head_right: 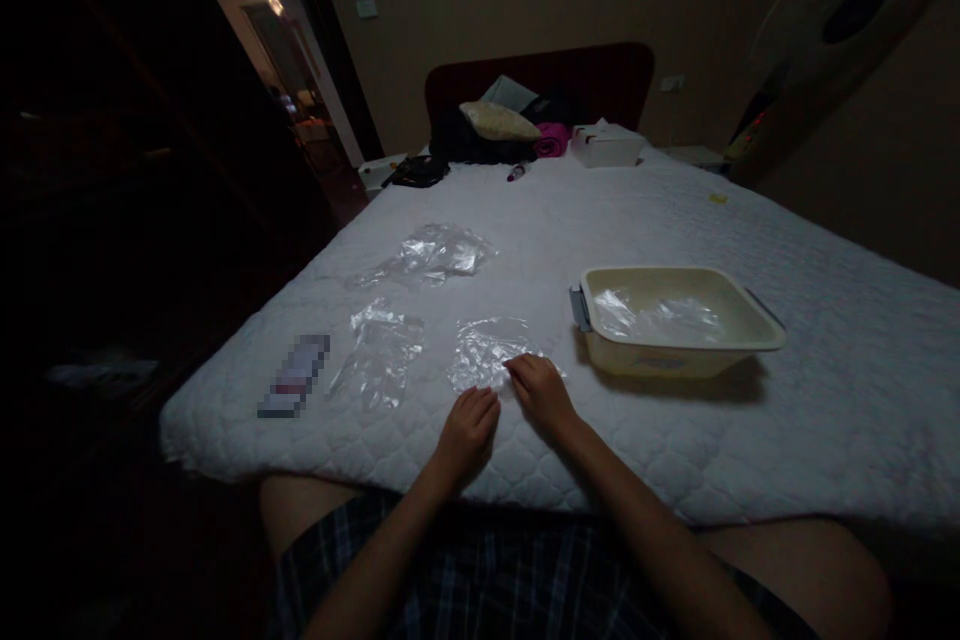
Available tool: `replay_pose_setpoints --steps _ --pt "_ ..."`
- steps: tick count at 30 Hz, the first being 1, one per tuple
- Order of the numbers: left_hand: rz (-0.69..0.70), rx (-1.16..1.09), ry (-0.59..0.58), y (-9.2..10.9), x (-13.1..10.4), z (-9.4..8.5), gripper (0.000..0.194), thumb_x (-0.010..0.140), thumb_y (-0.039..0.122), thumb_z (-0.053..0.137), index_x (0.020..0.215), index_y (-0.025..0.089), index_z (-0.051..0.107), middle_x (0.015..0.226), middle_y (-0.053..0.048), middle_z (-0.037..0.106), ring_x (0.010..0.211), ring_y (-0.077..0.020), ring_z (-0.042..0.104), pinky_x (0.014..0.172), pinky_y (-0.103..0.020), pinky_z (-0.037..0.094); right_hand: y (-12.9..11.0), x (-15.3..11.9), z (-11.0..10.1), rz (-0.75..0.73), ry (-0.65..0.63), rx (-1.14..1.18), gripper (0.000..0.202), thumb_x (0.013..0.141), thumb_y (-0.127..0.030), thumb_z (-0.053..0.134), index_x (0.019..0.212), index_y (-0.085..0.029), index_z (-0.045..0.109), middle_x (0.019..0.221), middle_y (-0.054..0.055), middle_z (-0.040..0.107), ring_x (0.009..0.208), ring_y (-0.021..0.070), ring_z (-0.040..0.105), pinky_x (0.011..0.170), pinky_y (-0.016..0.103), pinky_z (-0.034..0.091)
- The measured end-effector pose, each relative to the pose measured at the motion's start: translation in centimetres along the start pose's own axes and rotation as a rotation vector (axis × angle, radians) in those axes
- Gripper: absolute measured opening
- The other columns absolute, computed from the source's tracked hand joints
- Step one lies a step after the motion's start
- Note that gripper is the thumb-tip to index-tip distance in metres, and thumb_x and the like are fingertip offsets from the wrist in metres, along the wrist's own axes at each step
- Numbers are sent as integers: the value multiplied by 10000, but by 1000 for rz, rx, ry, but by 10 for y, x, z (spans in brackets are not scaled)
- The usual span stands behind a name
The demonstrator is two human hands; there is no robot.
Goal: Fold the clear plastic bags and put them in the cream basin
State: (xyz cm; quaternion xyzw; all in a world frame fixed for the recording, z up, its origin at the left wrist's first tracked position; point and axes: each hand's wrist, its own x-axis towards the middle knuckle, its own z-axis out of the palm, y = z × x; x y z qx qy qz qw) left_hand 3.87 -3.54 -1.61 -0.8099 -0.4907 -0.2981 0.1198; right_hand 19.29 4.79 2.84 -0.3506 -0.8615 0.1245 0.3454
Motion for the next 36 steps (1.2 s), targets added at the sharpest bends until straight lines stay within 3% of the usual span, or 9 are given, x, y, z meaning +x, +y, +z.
replay_pose_setpoints --steps 9,15,19,24,30,34,36 --pt "4 0 3 0 -1 0 334 766 35 394 1047 120 554 1067 -118 601 1090 -239 500 959 -468 395 0 6 13 39 -15 -71 220 831 -162 458 1017 -184 574 941 77 613 875 205 543 786 342 388" --pt "12 11 22 0 -3 1 350 769 28 380 1057 121 554 1096 -124 590 1112 -244 488 952 -477 401 -2 7 8 15 -4 -81 192 816 -142 455 945 -181 592 890 73 620 859 211 538 816 369 367" --pt "27 25 38 0 -2 0 339 773 28 386 1051 116 558 1090 -125 594 1117 -244 485 947 -467 407 5 6 -5 55 93 -72 194 800 -140 451 932 -176 589 893 73 625 867 207 545 840 377 366" --pt "25 24 54 -1 -3 0 353 763 24 402 1078 96 544 1084 -132 595 1104 -248 491 961 -459 393 33 -6 -20 153 211 -41 193 797 -173 433 911 -170 588 904 84 621 867 212 559 809 369 413" --pt "23 45 110 -1 -5 -1 348 783 45 407 1103 107 527 1118 -134 584 1098 -237 495 954 -448 395 59 -31 -16 351 430 57 189 779 -225 460 875 -155 606 841 75 616 757 190 579 697 322 467" --pt "102 78 101 9 15 2 256 837 96 402 1039 141 553 1040 -104 615 1038 -203 533 927 -414 413 62 -35 -11 424 534 92 207 775 -253 473 876 -146 619 794 68 619 708 181 578 669 309 471" --pt "157 87 39 18 35 7 226 852 115 398 1006 137 561 988 -93 624 995 -196 546 895 -387 429 63 -35 -10 448 554 106 222 772 -267 475 885 -146 623 793 70 622 703 182 580 667 311 474"
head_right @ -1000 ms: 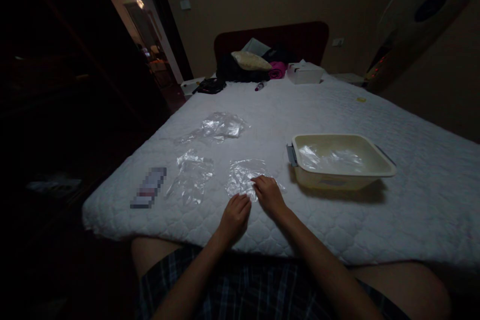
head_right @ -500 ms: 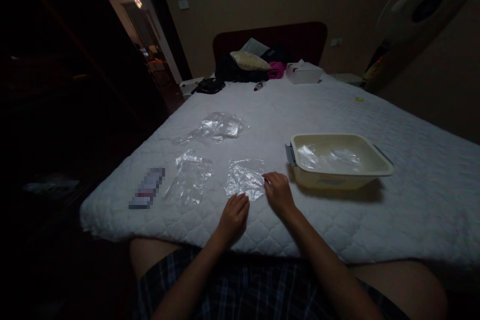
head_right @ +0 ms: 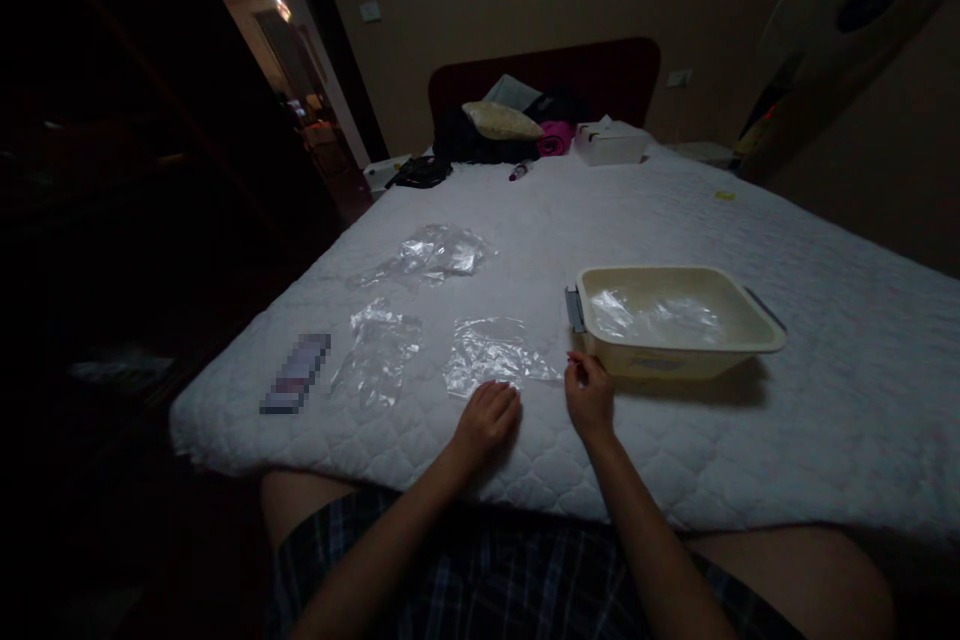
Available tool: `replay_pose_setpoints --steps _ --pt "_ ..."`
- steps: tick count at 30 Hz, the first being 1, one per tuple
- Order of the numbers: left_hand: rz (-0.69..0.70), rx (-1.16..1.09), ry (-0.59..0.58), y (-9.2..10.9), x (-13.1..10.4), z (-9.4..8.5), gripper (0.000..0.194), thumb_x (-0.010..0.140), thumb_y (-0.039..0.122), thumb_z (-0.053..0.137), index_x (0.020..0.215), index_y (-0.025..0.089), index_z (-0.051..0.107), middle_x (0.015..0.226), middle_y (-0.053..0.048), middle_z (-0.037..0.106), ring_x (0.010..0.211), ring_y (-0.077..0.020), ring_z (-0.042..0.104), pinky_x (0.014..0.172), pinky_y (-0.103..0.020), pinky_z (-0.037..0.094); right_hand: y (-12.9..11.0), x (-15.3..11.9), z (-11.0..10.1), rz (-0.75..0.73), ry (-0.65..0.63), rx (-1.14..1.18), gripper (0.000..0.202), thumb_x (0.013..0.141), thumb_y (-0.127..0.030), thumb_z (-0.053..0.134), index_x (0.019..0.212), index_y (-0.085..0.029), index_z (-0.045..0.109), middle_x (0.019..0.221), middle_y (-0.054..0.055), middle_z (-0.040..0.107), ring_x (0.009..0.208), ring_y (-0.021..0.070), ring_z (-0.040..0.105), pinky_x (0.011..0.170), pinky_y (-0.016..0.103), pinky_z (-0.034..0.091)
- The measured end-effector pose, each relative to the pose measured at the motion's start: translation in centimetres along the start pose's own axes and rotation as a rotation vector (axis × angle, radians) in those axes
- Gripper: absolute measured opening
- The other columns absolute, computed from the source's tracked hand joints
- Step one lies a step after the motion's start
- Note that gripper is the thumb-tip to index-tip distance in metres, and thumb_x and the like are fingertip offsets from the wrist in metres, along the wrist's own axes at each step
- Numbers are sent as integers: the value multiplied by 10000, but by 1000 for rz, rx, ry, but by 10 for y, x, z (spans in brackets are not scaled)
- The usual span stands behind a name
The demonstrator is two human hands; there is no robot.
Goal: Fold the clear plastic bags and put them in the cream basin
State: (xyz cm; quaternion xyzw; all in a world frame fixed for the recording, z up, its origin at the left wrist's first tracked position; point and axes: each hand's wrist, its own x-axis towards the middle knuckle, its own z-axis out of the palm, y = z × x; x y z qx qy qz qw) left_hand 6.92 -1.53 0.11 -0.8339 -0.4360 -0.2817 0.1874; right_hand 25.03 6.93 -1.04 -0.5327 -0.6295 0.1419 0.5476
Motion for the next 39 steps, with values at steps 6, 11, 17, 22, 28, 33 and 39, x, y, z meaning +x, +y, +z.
replay_pose_setpoints --steps 6,11,17,22,28,33,39 --pt "-114 18 -156 23 64 23 170 845 139 430 945 122 566 942 -106 594 921 -212 530 782 -352 437 3 0 0 94 28 76 251 762 -284 465 900 -144 622 832 82 639 737 193 593 695 331 483" --pt "-232 -29 -288 31 79 28 101 809 174 494 771 148 584 797 -76 574 825 -218 516 731 -354 412 5 -1 0 114 24 78 250 765 -295 466 893 -144 619 840 89 645 748 200 598 703 338 481" --pt "-454 -223 -178 21 78 15 98 788 194 508 767 166 600 802 -60 605 806 -198 533 747 -326 404 2 -1 -1 68 5 27 228 777 -263 462 907 -152 613 843 80 637 752 196 590 698 327 477" --pt "-796 -500 14 3 77 6 145 792 211 481 833 164 612 820 -47 637 765 -157 569 718 -272 424 -9 -4 -2 -163 -140 -27 203 799 -213 445 927 -160 592 845 76 616 750 185 581 683 318 482" --pt "-986 -696 146 -19 67 12 117 752 247 502 726 169 584 683 -15 602 649 -135 559 636 -249 424 -23 -8 0 -545 -352 -174 265 811 -180 448 1043 -160 575 1007 113 628 938 222 568 821 392 456" --pt "-1122 -1038 260 -24 63 24 107 727 282 521 728 179 491 671 -6 593 621 -128 586 615 -249 454 -20 -8 3 -579 -399 -182 322 838 -197 427 1143 -162 524 1148 125 578 1041 223 537 864 405 446" --pt "-1226 -1381 246 -20 69 28 166 735 317 521 766 189 421 670 -17 616 593 -127 607 628 -271 479 -14 -7 5 -486 -350 -149 365 853 -228 406 1206 -161 467 1169 130 559 1078 222 518 892 412 440"
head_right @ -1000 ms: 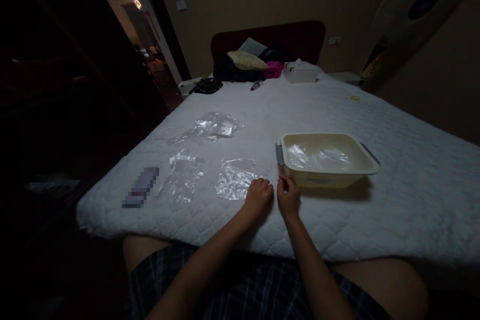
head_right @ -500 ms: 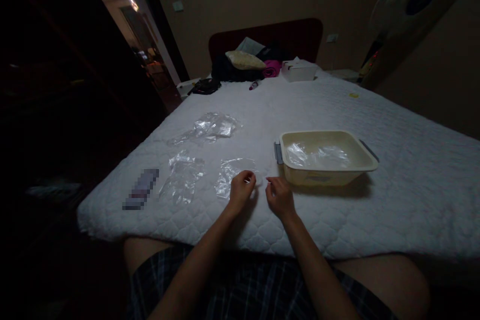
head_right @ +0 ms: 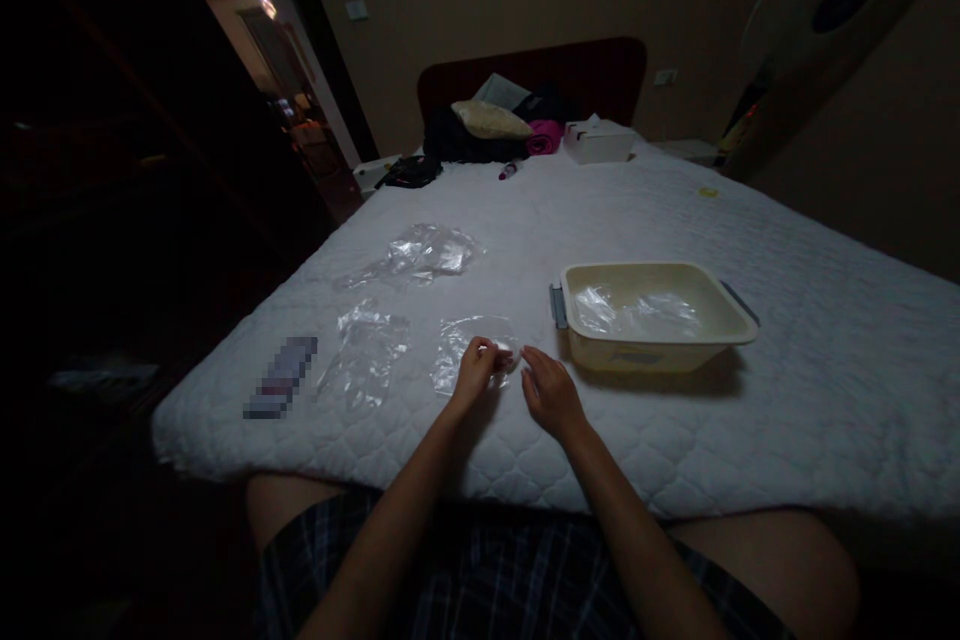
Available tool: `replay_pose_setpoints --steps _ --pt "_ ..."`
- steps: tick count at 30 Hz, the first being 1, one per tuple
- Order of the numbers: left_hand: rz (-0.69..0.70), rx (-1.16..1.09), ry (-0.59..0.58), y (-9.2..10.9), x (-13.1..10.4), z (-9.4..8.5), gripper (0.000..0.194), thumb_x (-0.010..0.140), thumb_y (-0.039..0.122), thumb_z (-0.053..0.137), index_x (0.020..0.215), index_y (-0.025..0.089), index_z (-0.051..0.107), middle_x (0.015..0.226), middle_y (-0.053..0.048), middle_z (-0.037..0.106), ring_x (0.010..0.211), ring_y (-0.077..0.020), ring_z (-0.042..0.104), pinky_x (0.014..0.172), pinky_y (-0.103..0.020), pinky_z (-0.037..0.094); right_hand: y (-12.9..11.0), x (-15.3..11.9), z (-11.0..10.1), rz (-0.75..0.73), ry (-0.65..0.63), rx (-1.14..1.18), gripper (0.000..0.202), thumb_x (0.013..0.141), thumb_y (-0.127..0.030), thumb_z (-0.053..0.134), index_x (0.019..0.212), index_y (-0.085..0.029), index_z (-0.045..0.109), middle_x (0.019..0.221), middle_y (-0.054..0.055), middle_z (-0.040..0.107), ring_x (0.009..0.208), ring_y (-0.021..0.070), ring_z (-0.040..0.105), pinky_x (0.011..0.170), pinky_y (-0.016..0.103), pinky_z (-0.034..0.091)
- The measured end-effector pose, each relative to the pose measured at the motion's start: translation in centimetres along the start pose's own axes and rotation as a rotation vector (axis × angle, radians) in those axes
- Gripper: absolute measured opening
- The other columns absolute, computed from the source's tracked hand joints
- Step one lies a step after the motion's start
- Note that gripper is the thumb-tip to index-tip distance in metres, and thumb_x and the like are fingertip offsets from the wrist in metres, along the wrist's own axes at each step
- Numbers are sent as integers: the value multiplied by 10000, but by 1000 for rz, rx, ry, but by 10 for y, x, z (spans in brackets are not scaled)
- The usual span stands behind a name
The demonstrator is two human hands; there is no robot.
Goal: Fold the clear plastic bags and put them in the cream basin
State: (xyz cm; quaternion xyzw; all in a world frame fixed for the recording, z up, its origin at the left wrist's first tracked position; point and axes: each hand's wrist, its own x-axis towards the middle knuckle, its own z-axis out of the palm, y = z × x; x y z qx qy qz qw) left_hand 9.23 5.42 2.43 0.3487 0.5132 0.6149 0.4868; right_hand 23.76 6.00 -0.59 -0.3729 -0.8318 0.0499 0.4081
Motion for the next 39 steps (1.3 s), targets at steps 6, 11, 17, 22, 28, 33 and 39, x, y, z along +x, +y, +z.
replay_pose_setpoints --steps 6,11,17,22,28,33,39 --pt "-58 -45 -23 -3 -1 2 133 771 288 484 803 190 400 723 -26 621 579 -111 604 598 -248 472 -2 1 -1 32 -18 7 377 856 -210 382 1223 -163 455 1176 130 554 1088 224 511 900 419 432" --pt "-99 -71 -19 1 -1 1 95 768 242 468 784 189 392 726 -13 603 558 -101 598 591 -254 485 -3 2 -2 4 -45 -17 384 852 -195 380 1227 -156 450 1189 132 545 1091 228 507 901 425 425" --pt "-90 -63 -5 2 1 0 107 759 239 472 793 191 383 760 -6 586 537 -102 596 544 -257 494 -7 0 -3 -57 -82 -81 320 822 -150 416 1122 -149 526 1122 141 557 1048 244 512 888 429 426" --pt "-126 -43 7 3 1 -1 121 769 254 461 803 194 362 760 -5 576 515 -104 592 495 -244 489 -6 1 -3 -106 -118 -77 400 802 -105 404 1192 -151 484 1211 141 522 1100 244 489 903 442 419" --pt "-150 -36 22 7 0 -4 117 782 266 436 833 204 351 765 1 571 486 -99 581 472 -244 486 -6 3 -3 -137 -161 -42 464 784 -83 411 1240 -158 453 1253 130 504 1135 232 471 921 438 412" --pt "-137 10 32 2 2 -8 133 777 289 456 830 199 373 774 -5 574 485 -85 568 464 -218 470 -4 3 0 -153 -190 -64 454 765 -77 436 1198 -194 505 1228 115 529 1093 233 506 913 443 410" --pt "-93 155 57 5 1 -13 113 763 245 460 851 179 437 773 -15 578 512 -92 568 495 -219 458 -4 2 -1 -164 -258 -106 483 747 -46 448 1195 -213 516 1216 101 543 1098 218 505 936 426 382"
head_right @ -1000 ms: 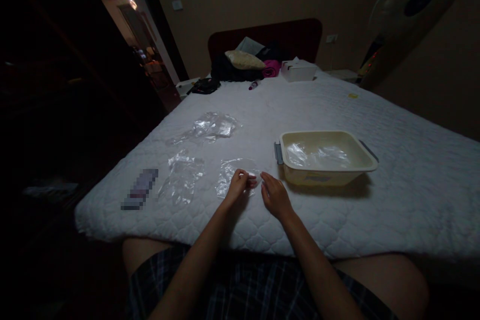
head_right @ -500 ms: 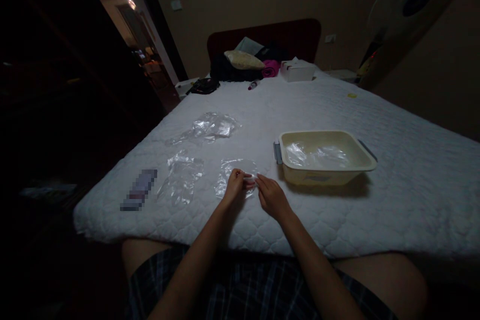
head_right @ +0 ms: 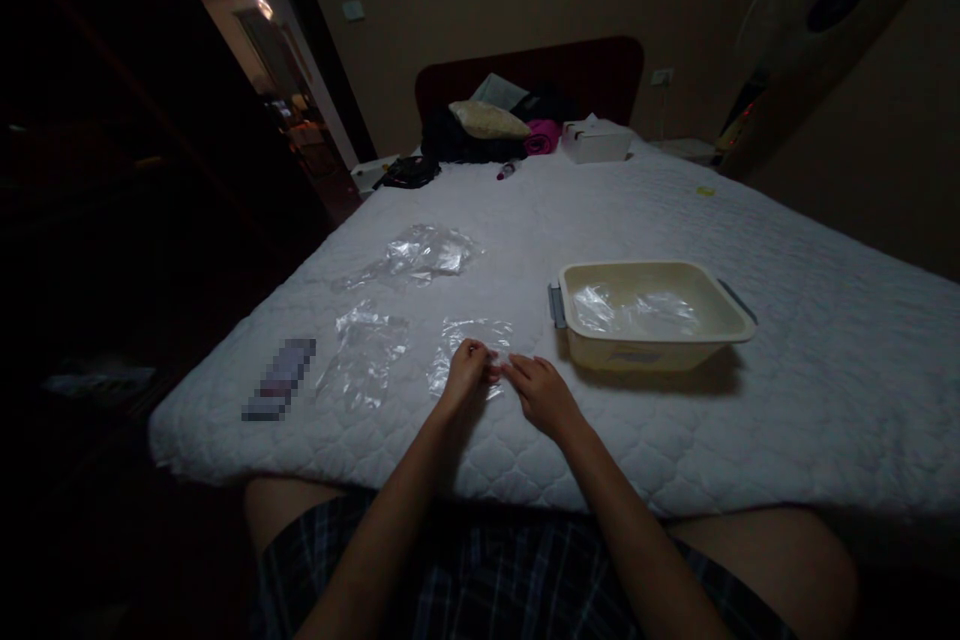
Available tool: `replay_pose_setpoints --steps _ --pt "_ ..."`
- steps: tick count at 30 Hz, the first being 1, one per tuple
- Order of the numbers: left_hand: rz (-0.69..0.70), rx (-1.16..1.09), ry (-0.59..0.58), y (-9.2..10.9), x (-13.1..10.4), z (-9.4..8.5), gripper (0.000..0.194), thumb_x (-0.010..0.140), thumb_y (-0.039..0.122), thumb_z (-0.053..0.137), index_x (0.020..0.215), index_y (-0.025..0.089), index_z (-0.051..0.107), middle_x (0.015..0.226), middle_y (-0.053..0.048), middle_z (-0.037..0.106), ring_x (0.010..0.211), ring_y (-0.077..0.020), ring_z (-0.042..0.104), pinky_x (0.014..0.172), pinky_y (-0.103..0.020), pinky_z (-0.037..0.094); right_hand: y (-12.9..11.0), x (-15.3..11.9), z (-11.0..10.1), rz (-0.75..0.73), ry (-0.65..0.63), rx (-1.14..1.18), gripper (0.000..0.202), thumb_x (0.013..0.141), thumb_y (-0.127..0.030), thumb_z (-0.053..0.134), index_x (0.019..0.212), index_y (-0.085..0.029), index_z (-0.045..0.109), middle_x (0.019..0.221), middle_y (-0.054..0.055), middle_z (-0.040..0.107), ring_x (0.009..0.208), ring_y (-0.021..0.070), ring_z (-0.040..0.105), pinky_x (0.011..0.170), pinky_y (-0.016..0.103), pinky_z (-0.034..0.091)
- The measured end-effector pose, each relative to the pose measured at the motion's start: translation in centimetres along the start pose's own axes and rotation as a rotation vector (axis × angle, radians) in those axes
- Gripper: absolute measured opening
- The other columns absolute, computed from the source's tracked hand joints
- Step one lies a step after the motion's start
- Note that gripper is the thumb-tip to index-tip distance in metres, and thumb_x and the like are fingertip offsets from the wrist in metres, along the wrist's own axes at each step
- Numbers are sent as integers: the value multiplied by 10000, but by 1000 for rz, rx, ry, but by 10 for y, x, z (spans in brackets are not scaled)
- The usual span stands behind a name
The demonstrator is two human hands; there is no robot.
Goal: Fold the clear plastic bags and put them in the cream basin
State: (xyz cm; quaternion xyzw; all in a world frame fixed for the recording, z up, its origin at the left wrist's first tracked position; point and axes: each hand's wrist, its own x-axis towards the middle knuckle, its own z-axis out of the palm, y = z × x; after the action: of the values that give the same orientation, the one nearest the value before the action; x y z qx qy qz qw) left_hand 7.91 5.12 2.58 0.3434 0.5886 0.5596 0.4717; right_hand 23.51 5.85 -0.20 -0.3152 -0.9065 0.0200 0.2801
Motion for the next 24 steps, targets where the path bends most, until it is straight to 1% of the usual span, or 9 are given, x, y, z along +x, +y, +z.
replay_pose_setpoints --steps 2,5,6,8,10,12,15,21,24 --pt "107 190 38 6 -4 -5 162 764 227 464 915 171 481 790 -32 589 586 -118 583 568 -255 473 -1 0 -1 -4 -20 -13 488 744 -37 451 1198 -205 516 1218 111 542 1099 220 503 934 428 378" --pt "386 573 139 15 -12 -18 255 782 183 446 1027 169 517 936 -81 605 796 -169 587 754 -328 458 -1 1 -1 -18 -18 -15 489 741 -35 461 1194 -208 524 1205 117 551 1088 223 509 915 431 388" --pt "487 684 136 18 -15 -22 269 785 158 436 1037 170 527 986 -89 599 867 -180 570 803 -337 439 -1 2 -1 -22 -13 -14 486 740 -36 466 1189 -211 529 1198 118 556 1083 224 512 908 429 393" --pt "674 880 28 19 -18 -29 262 771 124 451 1005 169 559 1018 -89 593 952 -193 531 850 -335 411 -1 2 0 -31 -2 -15 479 736 -38 476 1178 -213 539 1186 119 563 1073 227 516 896 428 399" --pt "793 1056 -127 18 -18 -33 204 755 118 486 922 162 595 960 -87 607 947 -203 519 845 -336 402 -1 3 0 -40 4 -18 475 737 -40 483 1174 -214 543 1184 120 563 1069 229 516 890 428 402" --pt "818 1199 -215 15 -15 -35 138 762 127 497 827 155 615 866 -91 616 894 -211 525 825 -351 394 -1 2 1 -44 12 -19 466 742 -45 488 1170 -221 547 1180 116 565 1062 229 517 885 425 406" --pt "781 1313 -260 12 -13 -33 142 775 121 486 744 148 621 805 -103 607 855 -215 528 807 -366 375 0 2 1 -37 11 -3 439 757 -58 489 1155 -231 558 1174 103 568 1052 228 517 883 423 409" --pt "721 1326 -234 16 -14 -26 165 779 127 476 720 138 630 808 -105 588 849 -213 510 764 -349 375 6 4 2 39 42 151 379 792 -93 465 1127 -235 567 1155 78 578 1052 204 522 887 406 421" --pt "725 1260 -200 18 -14 -25 151 755 112 486 724 147 630 823 -92 580 850 -203 502 766 -340 386 8 7 4 66 85 267 390 793 -85 434 1130 -234 559 1140 74 584 1063 195 514 899 411 416"
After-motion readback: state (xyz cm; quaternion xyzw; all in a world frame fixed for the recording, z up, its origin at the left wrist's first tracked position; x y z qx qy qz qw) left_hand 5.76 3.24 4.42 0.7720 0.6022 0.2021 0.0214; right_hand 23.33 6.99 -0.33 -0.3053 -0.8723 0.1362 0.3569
